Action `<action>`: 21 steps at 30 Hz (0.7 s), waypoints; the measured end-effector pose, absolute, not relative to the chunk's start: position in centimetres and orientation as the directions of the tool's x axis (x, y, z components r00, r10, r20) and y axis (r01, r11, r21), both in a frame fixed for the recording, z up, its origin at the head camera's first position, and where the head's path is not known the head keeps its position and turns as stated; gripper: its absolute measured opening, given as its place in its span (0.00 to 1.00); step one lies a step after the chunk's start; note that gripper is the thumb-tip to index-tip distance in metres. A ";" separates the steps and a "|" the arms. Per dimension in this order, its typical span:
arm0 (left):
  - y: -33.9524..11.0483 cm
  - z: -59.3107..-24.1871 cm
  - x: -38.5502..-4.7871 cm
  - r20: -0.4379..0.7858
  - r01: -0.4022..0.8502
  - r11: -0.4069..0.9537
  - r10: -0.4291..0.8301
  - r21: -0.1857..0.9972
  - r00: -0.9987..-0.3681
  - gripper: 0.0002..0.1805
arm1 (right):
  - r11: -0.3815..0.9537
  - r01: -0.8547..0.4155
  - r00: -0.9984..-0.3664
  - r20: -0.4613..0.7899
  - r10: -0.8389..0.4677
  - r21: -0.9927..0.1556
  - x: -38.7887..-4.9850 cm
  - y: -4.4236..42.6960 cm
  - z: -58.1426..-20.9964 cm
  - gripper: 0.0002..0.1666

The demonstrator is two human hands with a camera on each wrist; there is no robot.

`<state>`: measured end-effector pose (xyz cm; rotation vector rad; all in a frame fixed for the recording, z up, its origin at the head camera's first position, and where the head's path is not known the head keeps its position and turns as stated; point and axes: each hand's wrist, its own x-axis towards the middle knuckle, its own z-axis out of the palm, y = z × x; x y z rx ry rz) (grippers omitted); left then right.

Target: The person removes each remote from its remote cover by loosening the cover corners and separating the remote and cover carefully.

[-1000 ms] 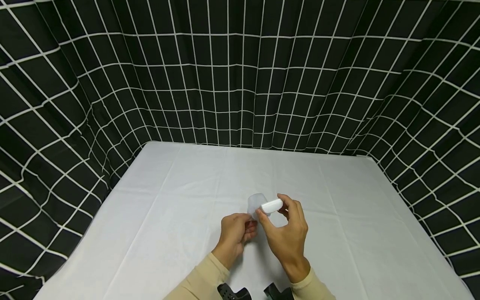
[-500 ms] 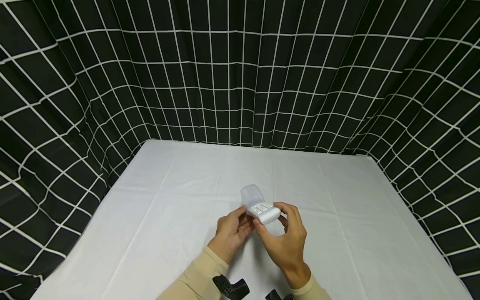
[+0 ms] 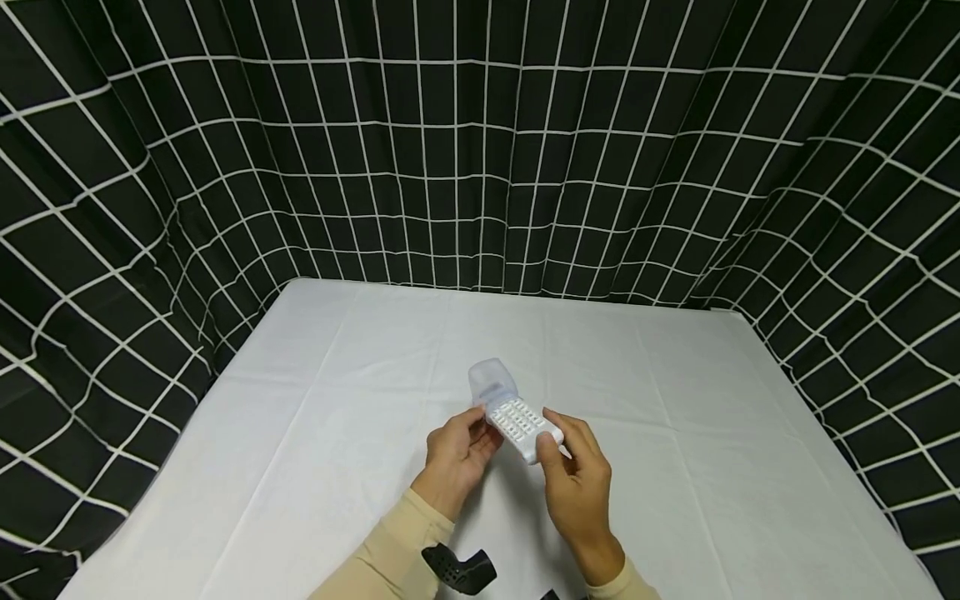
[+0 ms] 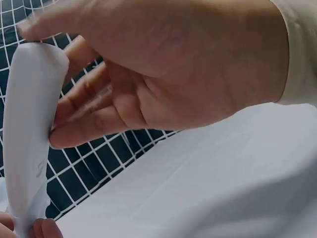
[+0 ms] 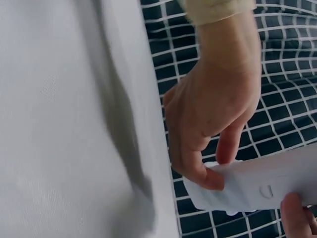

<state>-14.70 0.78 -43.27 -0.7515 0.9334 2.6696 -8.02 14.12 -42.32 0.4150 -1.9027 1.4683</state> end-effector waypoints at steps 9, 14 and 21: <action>0.4 -43.0 -14.8 -0.521 -0.350 -0.760 0.018 0.547 -0.853 0.08 | 0.073 -0.323 -0.906 0.330 0.265 -0.944 -7.3 14.4 -40.7 0.15; 0.5 -42.5 -14.8 -0.486 -0.351 -0.728 0.028 0.589 -0.874 0.13 | -0.035 -0.112 -0.955 0.098 0.279 -0.993 -7.5 14.6 -40.1 0.14; 1.1 -41.6 -14.4 -0.403 -0.321 -0.651 0.025 0.688 -0.915 0.14 | -0.067 0.025 -0.960 -0.043 0.277 -0.997 -7.8 14.7 -40.1 0.12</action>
